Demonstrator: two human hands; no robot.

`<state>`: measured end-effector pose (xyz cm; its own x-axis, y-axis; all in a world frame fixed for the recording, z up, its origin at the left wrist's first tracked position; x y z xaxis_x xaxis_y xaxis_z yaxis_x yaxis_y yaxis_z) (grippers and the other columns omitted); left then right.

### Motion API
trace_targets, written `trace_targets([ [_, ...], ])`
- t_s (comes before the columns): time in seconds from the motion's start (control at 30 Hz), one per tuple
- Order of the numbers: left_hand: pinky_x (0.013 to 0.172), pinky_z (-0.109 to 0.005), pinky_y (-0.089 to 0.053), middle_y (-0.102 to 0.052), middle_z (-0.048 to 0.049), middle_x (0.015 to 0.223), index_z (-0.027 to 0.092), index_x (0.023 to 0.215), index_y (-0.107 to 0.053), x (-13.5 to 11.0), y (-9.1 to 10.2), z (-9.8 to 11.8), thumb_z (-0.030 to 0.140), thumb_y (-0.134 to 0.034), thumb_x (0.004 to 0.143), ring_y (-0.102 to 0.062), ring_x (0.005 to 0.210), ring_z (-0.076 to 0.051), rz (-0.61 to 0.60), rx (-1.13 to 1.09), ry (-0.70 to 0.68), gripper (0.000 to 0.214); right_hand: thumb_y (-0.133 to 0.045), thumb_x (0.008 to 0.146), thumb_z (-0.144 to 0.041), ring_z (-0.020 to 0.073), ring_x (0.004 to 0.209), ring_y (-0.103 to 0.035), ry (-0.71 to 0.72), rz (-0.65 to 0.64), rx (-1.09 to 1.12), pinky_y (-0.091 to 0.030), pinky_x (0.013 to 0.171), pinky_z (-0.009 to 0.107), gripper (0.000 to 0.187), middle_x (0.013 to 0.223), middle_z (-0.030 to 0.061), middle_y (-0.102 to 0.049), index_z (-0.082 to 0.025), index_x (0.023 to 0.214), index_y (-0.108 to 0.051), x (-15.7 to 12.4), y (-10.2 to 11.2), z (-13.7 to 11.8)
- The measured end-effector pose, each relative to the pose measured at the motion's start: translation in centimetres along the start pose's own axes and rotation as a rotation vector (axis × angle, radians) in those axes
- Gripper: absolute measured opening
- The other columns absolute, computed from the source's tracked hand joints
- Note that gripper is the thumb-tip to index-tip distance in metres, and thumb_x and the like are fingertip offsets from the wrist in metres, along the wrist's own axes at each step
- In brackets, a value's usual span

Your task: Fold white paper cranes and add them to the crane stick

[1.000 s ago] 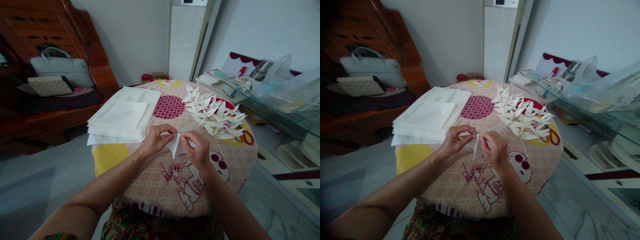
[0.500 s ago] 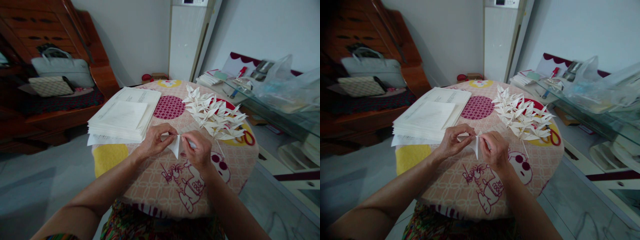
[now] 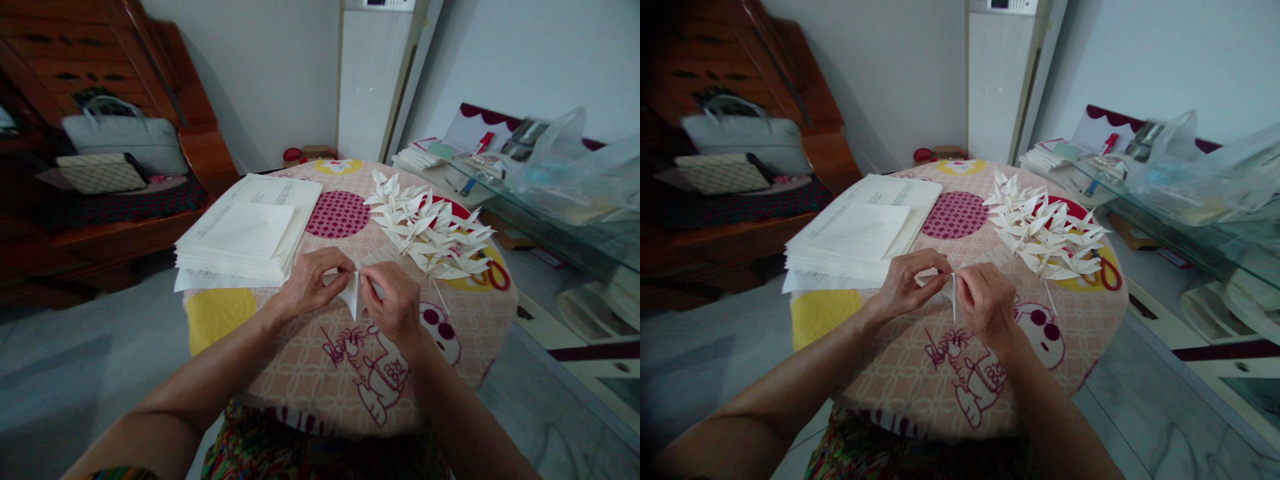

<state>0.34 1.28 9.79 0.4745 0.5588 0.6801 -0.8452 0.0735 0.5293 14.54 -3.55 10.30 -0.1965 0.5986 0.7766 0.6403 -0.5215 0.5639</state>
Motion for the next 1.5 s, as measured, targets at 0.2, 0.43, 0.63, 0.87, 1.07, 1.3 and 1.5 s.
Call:
trace_targets([
  [0.2, 0.07, -0.025, -0.051, -0.069, -0.0024, 0.081, 0.017, 0.089, -0.065, -0.05, -0.09, -0.18, 0.012, -0.061, 0.088, -0.065, 0.076, -0.014, 0.006, 0.023, 0.024, 0.007, -0.05, 0.094, -0.017, 0.0192, 0.074, -0.064, -0.06, -0.012, 0.055, -0.049, 0.068, 0.032, 0.016, 0.077, 0.0057, -0.07, -0.02, 0.088, -0.064, -0.05, -0.05, 0.8],
  [0.43, 0.07, -0.025, -0.05, -0.068, -0.0021, 0.081, 0.017, 0.09, -0.064, -0.04, -0.05, 0.01, 0.012, -0.061, 0.088, -0.065, 0.075, -0.013, 0.012, 0.034, 0.0, 0.007, -0.05, 0.096, -0.018, 0.0188, 0.071, -0.063, -0.011, -0.023, 0.001, -0.046, 0.065, 0.031, 0.017, 0.075, 0.0056, -0.07, -0.019, 0.089, -0.065, -0.11, -0.27, 0.42],
  [0.63, 0.074, -0.027, -0.052, -0.068, -0.002, 0.08, 0.017, 0.089, -0.065, -0.07, -0.04, 0.14, 0.013, -0.06, 0.088, -0.065, 0.076, -0.014, 0.008, 0.033, -0.021, 0.006, -0.05, 0.095, -0.016, 0.0184, 0.069, -0.061, 0.022, 0.011, -0.04, -0.046, 0.064, 0.031, 0.018, 0.072, 0.0056, -0.069, -0.019, 0.087, -0.066, -0.05, 0.05, 0.0],
  [0.87, 0.076, -0.027, -0.054, -0.071, -0.0026, 0.08, 0.017, 0.086, -0.069, 0.02, -0.15, -0.4, 0.025, -0.067, 0.09, -0.067, 0.074, -0.013, 0.028, -0.057, 0.044, 0.01, -0.052, 0.092, -0.012, 0.0182, 0.071, -0.062, 0.031, 0.032, 0.058, -0.05, 0.068, 0.031, 0.017, 0.073, 0.0053, -0.069, -0.02, 0.084, -0.065, 0.09, 0.21, 0.2],
  [1.07, 0.083, -0.031, -0.056, -0.073, -0.003, 0.079, 0.017, 0.084, -0.072, 0.18, -0.19, -0.51, 0.029, -0.068, 0.091, -0.068, 0.074, -0.014, 0.017, -0.116, 0.07, 0.015, -0.054, 0.09, -0.01, 0.0184, 0.072, -0.063, 0.044, 0.033, 0.119, -0.051, 0.068, 0.032, 0.015, 0.074, 0.0048, -0.068, -0.02, 0.084, -0.064, 0.23, 0.41, 0.32],
  [1.3, 0.088, -0.034, -0.056, -0.074, -0.0026, 0.078, 0.017, 0.084, -0.073, 0.28, -0.08, -0.34, 0.028, -0.07, 0.089, -0.069, 0.074, -0.015, 0.029, -0.104, 0.027, 0.012, -0.055, 0.089, -0.009, 0.0192, 0.075, -0.064, 0.03, 0.011, 0.174, -0.052, 0.069, 0.034, 0.014, 0.077, 0.0053, -0.069, -0.02, 0.086, -0.063, 0.31, 0.47, 0.63],
  [1.5, 0.096, -0.037, -0.055, -0.074, -0.0014, 0.079, 0.018, 0.086, -0.073, 0.29, -0.12, 0.11, 0.024, -0.068, 0.09, -0.07, 0.076, -0.015, 0.02, -0.056, 0.004, 0.009, -0.056, 0.088, -0.008, 0.0196, 0.075, -0.064, 0.042, 0.018, 0.18, -0.053, 0.07, 0.034, 0.013, 0.078, 0.006, -0.069, -0.02, 0.087, -0.064, 0.29, 0.56, 0.67],
])
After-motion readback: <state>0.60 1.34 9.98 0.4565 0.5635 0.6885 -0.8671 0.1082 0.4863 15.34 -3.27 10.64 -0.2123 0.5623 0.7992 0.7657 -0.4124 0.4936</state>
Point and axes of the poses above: each hand's wrist, its own x-axis towards the middle knuckle, its own y-axis out of the back of the hand, z = x × y, the point moved 6 cm from there along x, towards the middle knuckle
